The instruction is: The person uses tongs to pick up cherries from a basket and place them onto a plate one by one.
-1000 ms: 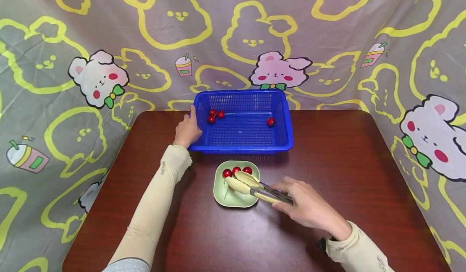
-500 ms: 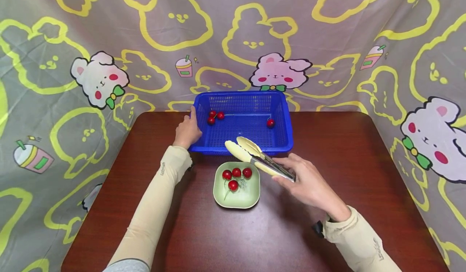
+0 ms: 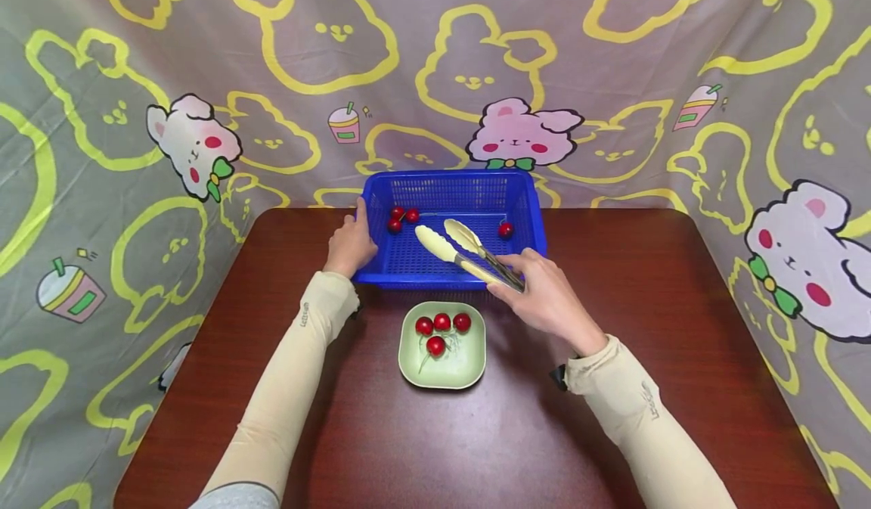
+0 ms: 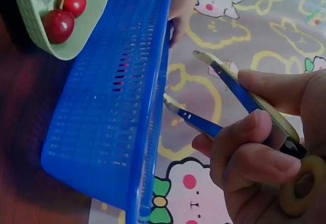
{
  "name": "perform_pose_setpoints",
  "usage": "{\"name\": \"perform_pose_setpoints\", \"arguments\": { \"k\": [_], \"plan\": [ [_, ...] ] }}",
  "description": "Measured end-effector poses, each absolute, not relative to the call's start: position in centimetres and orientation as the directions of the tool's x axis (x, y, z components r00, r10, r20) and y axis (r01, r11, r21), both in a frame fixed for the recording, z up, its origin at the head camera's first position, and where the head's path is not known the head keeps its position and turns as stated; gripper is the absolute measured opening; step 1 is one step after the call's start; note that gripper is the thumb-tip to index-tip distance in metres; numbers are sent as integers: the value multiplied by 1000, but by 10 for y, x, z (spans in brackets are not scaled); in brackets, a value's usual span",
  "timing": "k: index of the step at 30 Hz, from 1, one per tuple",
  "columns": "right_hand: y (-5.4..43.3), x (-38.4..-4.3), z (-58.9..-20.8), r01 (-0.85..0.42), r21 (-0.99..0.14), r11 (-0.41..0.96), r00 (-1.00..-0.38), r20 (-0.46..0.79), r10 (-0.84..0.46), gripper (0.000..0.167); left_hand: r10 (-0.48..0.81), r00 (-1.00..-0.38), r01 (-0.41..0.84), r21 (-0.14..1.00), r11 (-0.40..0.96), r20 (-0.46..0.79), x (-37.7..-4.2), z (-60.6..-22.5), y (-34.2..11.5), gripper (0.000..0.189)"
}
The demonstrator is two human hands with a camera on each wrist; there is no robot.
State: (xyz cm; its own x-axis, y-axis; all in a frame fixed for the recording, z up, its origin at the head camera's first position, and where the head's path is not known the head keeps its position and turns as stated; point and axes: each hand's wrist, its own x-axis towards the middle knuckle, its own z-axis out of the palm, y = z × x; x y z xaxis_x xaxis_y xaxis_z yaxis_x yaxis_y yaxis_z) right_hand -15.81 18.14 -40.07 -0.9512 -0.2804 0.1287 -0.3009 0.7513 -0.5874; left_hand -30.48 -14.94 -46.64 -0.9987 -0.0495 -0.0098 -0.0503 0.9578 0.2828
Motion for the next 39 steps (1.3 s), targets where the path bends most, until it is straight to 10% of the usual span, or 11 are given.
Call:
{"name": "perform_pose_setpoints", "arguments": {
  "k": [39],
  "plan": [
    [101,-257,-441,-149,-552,820,-987,36,-155,47,-54,-999,-53,285,957,-3,-305,-471,-149,99]
  ]
}}
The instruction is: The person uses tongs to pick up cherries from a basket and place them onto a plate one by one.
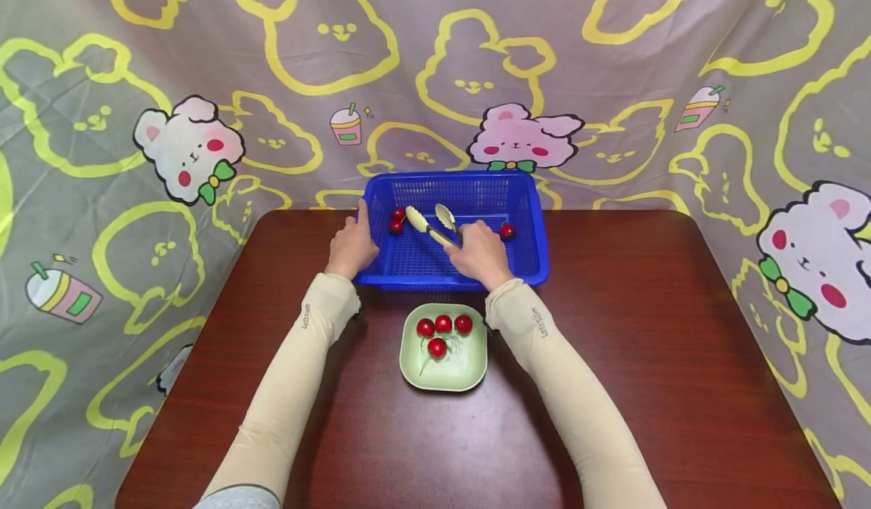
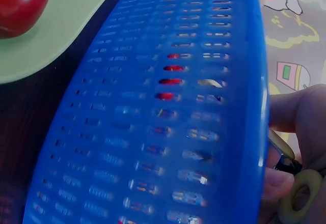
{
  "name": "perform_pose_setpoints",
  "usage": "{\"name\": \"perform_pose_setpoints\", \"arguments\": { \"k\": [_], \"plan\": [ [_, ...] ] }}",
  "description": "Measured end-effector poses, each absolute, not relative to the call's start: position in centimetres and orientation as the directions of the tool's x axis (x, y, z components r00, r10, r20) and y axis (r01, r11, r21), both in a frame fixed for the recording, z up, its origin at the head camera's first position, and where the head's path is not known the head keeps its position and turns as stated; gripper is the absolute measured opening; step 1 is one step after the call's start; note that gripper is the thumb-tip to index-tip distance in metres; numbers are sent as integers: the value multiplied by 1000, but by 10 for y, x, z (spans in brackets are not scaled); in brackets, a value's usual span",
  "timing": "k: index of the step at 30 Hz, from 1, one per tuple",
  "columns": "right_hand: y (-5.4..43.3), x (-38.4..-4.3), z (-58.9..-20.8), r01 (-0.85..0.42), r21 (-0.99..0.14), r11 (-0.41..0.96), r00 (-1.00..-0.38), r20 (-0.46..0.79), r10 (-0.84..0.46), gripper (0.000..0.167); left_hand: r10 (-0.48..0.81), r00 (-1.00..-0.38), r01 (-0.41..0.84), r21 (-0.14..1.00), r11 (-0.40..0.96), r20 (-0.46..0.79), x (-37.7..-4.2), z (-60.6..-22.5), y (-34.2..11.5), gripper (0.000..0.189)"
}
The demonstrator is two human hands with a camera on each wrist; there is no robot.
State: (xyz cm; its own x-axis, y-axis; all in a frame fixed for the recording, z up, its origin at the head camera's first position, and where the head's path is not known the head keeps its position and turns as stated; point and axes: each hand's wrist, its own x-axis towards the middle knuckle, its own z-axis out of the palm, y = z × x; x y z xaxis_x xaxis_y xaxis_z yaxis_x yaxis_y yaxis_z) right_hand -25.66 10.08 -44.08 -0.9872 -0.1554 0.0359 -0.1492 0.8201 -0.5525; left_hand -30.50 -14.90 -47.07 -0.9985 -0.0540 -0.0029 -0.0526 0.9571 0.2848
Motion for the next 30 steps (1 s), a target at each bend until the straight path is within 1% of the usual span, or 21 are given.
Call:
{"name": "perform_pose_setpoints", "arguments": {
  "k": [5,14,24,30],
  "plan": [
    [93,-262,-443,-153,-521,840,-986,21,-166,46,-52,-999,-50,287,957,-2,-305,-470,-149,100],
    [84,-270,-446,-143,-489,860,-988,14,-156,34,-52,-999,-45,301,952,15,-304,-470,-149,98],
    [77,-273,-449,-136,-482,866,-987,-6,-158,27,-54,-999,-52,283,958,-2,-304,-472,-150,100],
    [78,-274,-448,-141,-503,853,-987,0,-163,28,-50,-999,-48,286,957,-1,-305,-472,-149,99]
  ]
}}
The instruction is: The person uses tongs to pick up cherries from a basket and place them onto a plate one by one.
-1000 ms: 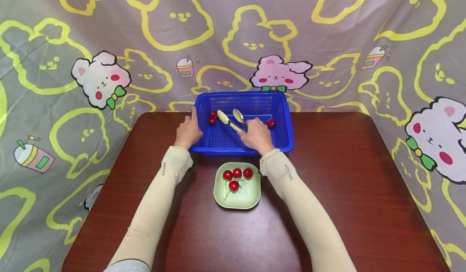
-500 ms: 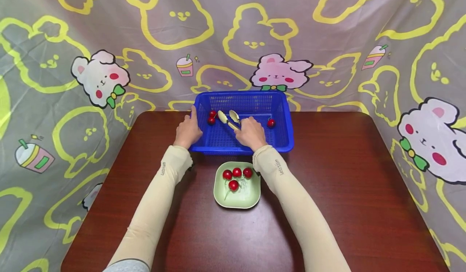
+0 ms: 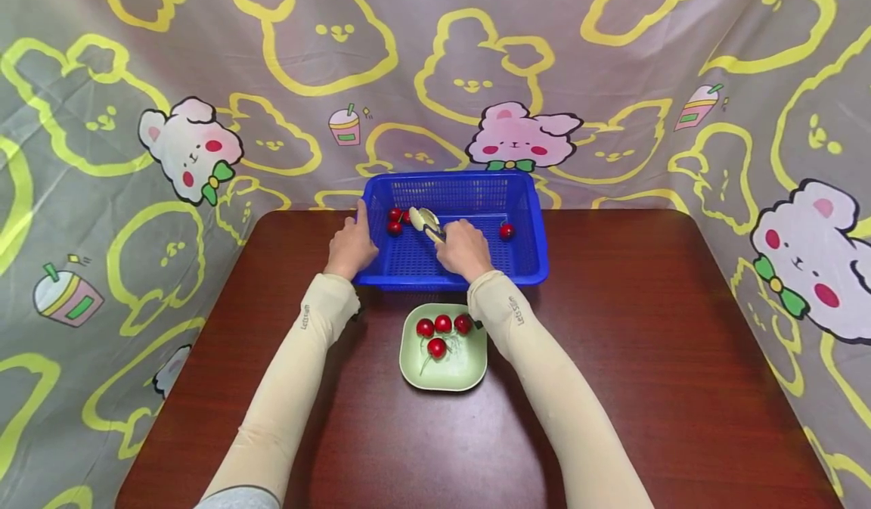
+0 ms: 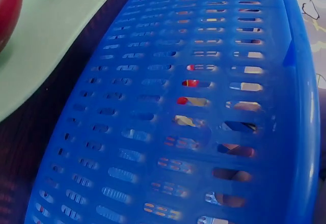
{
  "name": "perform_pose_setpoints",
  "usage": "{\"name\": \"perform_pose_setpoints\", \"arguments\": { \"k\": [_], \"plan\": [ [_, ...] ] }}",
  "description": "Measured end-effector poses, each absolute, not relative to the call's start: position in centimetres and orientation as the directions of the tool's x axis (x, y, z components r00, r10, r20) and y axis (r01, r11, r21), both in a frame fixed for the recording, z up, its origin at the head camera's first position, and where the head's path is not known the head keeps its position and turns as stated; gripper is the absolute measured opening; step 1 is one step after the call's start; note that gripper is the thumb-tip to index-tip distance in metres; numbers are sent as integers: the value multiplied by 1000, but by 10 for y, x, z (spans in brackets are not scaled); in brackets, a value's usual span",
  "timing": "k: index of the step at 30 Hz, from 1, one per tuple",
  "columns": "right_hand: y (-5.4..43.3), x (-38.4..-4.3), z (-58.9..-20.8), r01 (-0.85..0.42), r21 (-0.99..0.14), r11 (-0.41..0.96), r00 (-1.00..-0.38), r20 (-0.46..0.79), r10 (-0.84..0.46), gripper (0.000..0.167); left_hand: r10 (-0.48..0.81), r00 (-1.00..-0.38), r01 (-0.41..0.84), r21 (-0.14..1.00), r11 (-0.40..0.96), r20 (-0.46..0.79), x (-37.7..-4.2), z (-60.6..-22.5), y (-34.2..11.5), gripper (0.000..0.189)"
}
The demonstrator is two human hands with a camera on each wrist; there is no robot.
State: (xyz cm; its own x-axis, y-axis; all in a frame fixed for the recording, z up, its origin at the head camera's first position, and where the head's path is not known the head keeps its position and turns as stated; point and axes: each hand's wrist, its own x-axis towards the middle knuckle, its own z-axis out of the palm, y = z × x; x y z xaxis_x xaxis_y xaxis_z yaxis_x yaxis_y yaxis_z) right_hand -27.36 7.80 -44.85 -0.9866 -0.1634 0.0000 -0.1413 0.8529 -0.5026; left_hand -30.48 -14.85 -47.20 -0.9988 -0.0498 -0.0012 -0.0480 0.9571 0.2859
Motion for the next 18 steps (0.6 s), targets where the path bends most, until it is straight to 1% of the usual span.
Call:
{"name": "perform_pose_setpoints", "arguments": {
  "k": [6,18],
  "plan": [
    [78,-275,-449,-139,-510,849,-987,-3,-163,29,-48,-999,-48,286,957,-6,-304,-470,-148,99],
    [73,-275,-451,-149,-495,856,-985,-4,-174,24,-44,-999,-41,306,951,2,-302,-469,-150,98]
  ]
}}
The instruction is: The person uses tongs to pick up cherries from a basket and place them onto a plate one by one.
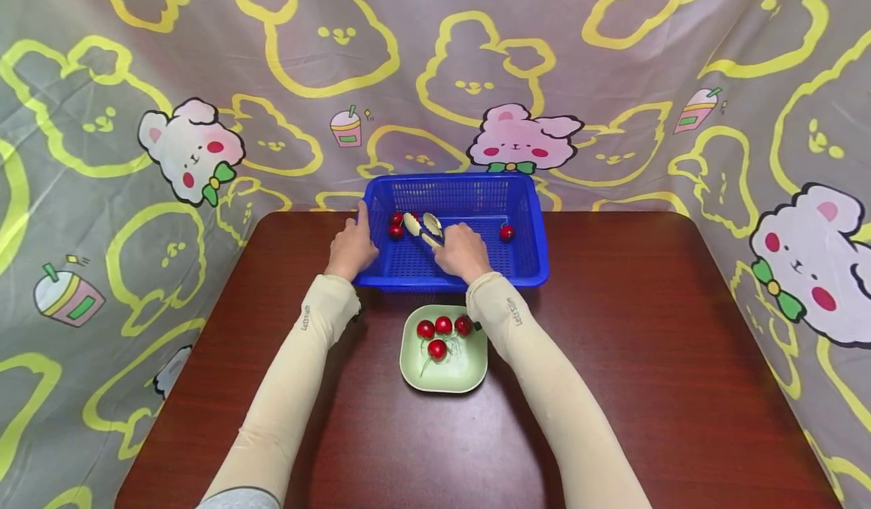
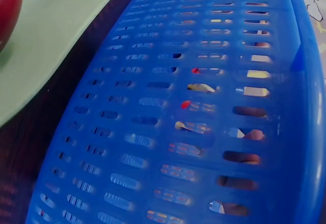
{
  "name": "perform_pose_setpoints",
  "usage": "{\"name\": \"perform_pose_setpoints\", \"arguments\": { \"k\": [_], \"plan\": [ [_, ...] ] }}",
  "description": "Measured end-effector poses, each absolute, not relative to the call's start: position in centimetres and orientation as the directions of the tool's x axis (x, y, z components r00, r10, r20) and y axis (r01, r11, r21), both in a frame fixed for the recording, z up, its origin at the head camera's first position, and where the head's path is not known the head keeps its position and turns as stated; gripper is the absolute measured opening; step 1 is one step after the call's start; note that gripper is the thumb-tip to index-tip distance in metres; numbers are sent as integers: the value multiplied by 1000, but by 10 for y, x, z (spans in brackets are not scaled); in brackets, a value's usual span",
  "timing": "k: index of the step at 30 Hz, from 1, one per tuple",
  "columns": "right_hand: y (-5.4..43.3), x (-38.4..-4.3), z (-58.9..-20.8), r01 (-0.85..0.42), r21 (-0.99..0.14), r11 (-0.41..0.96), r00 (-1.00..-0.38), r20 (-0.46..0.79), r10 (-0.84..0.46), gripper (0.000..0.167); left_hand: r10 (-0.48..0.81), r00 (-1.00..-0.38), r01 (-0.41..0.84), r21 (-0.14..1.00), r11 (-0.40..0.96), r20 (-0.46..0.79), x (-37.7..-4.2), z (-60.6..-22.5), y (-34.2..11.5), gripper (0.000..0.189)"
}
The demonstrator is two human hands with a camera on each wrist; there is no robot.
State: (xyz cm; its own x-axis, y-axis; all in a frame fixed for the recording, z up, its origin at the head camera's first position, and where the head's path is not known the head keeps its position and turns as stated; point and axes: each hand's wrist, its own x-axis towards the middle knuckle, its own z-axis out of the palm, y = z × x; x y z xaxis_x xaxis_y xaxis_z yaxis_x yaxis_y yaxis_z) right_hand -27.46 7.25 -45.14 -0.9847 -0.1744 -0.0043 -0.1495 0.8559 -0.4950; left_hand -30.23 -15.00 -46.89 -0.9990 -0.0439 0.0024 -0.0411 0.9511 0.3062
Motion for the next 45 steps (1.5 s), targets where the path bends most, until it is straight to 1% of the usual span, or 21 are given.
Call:
{"name": "perform_pose_setpoints", "arguments": {
  "k": [18,20,26,32,45],
  "plan": [
    [85,-268,-446,-174,-519,837,-982,28,-187,24,-44,-999,-41,307,951,4,-302,-470,-151,98],
    [87,-267,-444,-169,-524,835,-983,26,-183,25,-41,-999,-38,307,951,5,-302,-470,-152,98],
    [93,-263,-438,-167,-535,828,-983,25,-182,38,-43,-999,-39,308,951,6,-303,-469,-152,97],
    [99,-257,-431,-172,-552,816,-982,36,-183,43,-43,-999,-42,305,952,-1,-303,-469,-152,97],
    [114,-235,-412,-185,-565,804,-978,28,-205,47,-44,-999,-40,310,950,5,-302,-469,-151,98]
  ]
}}
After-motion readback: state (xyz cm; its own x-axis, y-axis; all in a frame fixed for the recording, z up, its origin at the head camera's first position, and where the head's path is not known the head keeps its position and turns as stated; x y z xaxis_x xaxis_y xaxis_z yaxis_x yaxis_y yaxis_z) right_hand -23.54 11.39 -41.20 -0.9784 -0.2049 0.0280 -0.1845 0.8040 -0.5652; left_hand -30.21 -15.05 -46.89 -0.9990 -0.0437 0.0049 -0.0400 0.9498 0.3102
